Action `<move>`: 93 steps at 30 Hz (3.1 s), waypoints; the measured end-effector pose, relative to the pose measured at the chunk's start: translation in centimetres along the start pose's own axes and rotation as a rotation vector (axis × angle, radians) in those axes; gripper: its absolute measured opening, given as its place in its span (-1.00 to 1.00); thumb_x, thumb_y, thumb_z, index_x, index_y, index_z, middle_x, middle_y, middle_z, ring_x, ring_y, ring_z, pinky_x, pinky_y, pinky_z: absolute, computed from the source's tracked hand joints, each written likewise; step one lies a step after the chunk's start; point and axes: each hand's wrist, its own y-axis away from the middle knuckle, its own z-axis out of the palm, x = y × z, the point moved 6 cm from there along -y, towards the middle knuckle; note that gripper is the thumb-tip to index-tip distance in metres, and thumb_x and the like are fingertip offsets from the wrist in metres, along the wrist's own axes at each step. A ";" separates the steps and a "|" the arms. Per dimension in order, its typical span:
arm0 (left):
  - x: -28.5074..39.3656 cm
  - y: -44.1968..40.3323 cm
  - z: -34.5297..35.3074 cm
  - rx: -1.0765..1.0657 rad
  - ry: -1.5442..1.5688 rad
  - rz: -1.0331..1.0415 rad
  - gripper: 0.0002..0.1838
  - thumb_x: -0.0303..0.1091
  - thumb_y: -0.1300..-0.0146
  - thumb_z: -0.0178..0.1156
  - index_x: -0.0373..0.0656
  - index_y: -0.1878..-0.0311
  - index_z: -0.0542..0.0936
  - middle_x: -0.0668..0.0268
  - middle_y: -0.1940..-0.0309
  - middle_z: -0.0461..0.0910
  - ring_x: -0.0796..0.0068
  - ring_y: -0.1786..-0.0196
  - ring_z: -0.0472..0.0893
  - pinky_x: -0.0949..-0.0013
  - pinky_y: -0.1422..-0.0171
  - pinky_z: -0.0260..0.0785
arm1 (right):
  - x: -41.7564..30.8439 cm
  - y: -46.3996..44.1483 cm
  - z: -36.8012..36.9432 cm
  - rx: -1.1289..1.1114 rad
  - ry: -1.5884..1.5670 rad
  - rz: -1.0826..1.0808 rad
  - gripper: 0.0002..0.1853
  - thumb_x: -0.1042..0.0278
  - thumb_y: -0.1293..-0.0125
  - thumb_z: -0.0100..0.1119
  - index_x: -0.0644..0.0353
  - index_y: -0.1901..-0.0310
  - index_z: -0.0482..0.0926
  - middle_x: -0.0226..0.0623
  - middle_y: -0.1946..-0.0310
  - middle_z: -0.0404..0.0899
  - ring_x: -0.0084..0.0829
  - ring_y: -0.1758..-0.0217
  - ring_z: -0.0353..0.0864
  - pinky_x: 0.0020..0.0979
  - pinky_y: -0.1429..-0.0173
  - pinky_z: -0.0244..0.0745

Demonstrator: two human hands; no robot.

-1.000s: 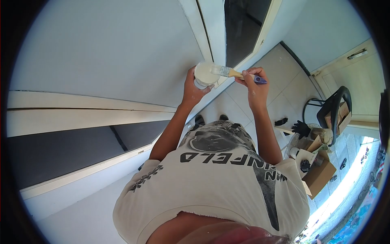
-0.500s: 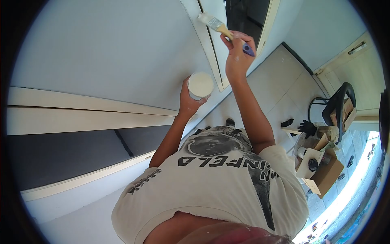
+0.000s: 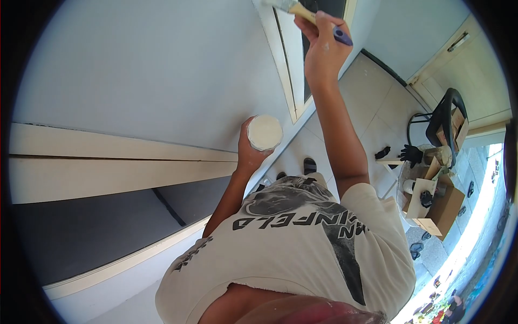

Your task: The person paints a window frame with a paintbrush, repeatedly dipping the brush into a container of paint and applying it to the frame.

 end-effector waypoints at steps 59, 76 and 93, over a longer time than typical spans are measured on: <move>0.9 -2.0 -0.1 -0.007 0.115 0.006 0.11 -0.57 0.22 0.68 -0.17 -0.48 0.31 0.15 -0.42 0.43 0.17 -0.46 0.47 0.13 -0.59 0.29 | -1.5 -0.9 3.0 -0.085 -0.120 -0.181 -0.85 0.52 -0.47 0.25 0.44 0.17 0.52 -0.13 0.26 0.62 -0.26 0.12 0.80 -0.17 -0.16 0.82; 3.2 -3.0 0.7 0.066 0.072 0.097 0.08 -0.60 0.19 0.66 -0.14 -0.48 0.32 0.20 -0.44 0.41 0.26 -0.46 0.45 0.16 -0.59 0.30 | -8.6 -6.6 5.7 -1.176 0.692 -0.537 -0.76 0.75 -0.26 0.38 0.27 0.07 0.75 -0.21 0.03 0.74 -0.28 0.01 0.80 -0.40 -0.09 0.77; 5.2 -3.5 2.3 0.205 0.016 0.081 0.07 -0.52 0.18 0.69 -0.16 -0.47 0.33 0.18 -0.44 0.42 0.26 -0.45 0.46 0.20 -0.57 0.32 | -5.3 -3.9 3.8 -1.447 0.852 -0.478 -0.69 0.77 -0.13 0.45 0.22 0.11 0.73 -0.13 -0.03 0.72 -0.19 -0.05 0.80 -0.35 -0.07 0.79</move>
